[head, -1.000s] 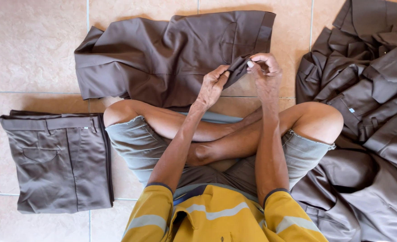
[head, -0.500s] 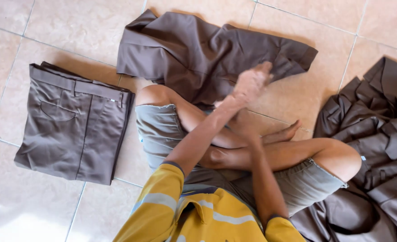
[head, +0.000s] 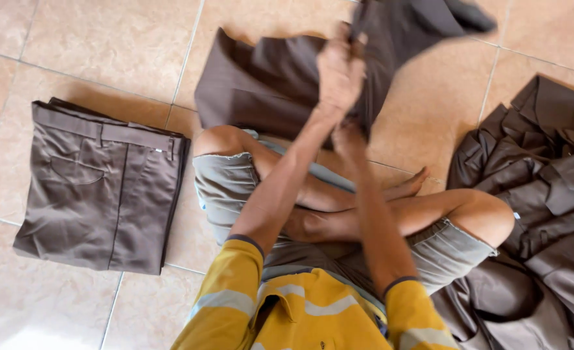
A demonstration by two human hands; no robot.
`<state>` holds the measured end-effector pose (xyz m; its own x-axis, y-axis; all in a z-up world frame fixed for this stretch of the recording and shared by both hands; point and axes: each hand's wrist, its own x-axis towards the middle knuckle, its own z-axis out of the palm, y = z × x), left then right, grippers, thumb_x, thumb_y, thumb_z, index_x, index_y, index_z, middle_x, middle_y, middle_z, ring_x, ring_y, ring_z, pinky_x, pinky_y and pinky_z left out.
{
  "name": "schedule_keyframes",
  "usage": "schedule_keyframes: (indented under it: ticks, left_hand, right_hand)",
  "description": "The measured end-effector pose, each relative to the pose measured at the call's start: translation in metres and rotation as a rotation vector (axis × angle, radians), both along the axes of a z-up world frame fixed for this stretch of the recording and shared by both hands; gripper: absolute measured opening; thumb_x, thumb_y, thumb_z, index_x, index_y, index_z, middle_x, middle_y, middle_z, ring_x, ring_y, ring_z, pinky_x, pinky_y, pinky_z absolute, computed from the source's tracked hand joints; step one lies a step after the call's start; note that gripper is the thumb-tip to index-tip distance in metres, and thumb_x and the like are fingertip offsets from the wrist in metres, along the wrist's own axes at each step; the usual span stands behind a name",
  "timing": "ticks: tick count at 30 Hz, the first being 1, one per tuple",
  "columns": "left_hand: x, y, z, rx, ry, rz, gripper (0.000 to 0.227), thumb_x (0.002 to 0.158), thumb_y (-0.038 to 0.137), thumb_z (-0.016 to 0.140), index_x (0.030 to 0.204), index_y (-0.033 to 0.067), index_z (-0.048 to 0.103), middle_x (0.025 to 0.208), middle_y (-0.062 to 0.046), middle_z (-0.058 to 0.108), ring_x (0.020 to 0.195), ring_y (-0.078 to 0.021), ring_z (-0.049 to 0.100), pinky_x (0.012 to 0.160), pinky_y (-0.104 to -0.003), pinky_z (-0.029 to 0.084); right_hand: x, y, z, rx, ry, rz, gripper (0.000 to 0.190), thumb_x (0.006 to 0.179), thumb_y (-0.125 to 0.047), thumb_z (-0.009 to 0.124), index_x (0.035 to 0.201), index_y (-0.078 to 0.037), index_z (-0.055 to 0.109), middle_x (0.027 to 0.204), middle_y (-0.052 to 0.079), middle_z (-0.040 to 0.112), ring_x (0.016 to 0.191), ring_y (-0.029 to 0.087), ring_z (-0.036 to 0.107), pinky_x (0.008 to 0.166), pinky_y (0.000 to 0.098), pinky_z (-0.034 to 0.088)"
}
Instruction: A person is sitting on the floor folding brown pants and stacking them neatly.
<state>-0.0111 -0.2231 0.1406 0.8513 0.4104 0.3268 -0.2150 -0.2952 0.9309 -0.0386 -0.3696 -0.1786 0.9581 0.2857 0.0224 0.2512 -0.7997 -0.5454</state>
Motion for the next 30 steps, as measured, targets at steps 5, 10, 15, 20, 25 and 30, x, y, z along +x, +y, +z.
schedule_keyframes:
  ticks: [5,10,15,20,25,30]
  left_hand:
    - [0.0,0.032,-0.014,-0.842,-0.05,0.182,0.017,0.092,0.016,0.066,0.102,0.0081,0.054,0.081,-0.011,0.06,0.058,-0.015,0.063,0.046,-0.032,0.067]
    - [-0.025,0.084,-0.075,-0.921,-0.09,0.246,0.021,0.095,0.02,0.065,0.113,0.0121,0.058,0.117,-0.015,0.065,0.097,-0.0257,0.065,0.057,-0.042,0.069]
    - [-0.067,0.151,-0.159,-0.885,0.15,0.458,0.055,0.098,0.019,0.071,0.142,0.0059,0.04,0.141,-0.024,0.045,0.108,-0.0403,0.063,0.065,-0.06,0.073]
    - [-0.085,0.161,-0.164,-0.846,0.202,0.509,0.075,0.097,0.024,0.069,0.157,0.0092,0.026,0.139,-0.033,0.033,0.086,-0.0414,0.066,0.07,-0.054,0.076]
    - [-0.078,0.184,-0.174,-0.881,0.175,0.49,0.074,0.098,0.025,0.071,0.155,0.0153,0.025,0.135,-0.027,0.035,0.086,-0.0358,0.066,0.072,-0.052,0.078]
    - [-0.075,0.191,-0.164,-0.964,0.141,0.48,0.07,0.098,0.022,0.069,0.154,0.0176,0.026,0.136,-0.026,0.035,0.085,-0.0411,0.068,0.075,-0.058,0.076]
  right_hand:
    - [0.001,-0.125,0.209,-1.194,-1.384,-0.252,0.029,0.106,-0.023,0.053,0.083,-0.015,0.069,0.08,0.018,0.066,0.075,0.029,0.069,0.068,0.044,0.059]
    - [0.029,-0.235,0.107,-0.951,-0.845,-0.372,0.052,0.104,-0.052,0.057,0.107,-0.002,0.072,0.102,0.031,0.063,0.102,0.053,0.055,0.093,0.0749,0.031]
    - [-0.038,-0.214,0.095,-0.969,-0.405,-0.137,0.031,0.092,-0.029,0.071,0.064,-0.017,0.061,0.071,0.007,0.068,0.077,0.036,0.073,0.06,0.0671,0.051]
    - [-0.014,-0.208,0.05,-0.681,0.102,-0.216,0.033,0.088,-0.041,0.072,0.091,-0.009,0.08,0.09,0.025,0.076,0.112,0.059,0.066,0.088,0.0895,0.023]
    - [-0.044,-0.201,0.157,-0.935,-0.09,-0.177,0.029,0.098,-0.024,0.064,0.09,-0.002,0.081,0.096,0.024,0.077,0.113,0.049,0.068,0.087,0.0847,0.027]
    - [-0.041,-0.126,0.198,-0.679,0.065,-0.12,0.051,0.09,-0.052,0.075,0.084,-0.001,0.08,0.074,0.023,0.073,0.082,0.04,0.078,0.067,0.0541,0.061]
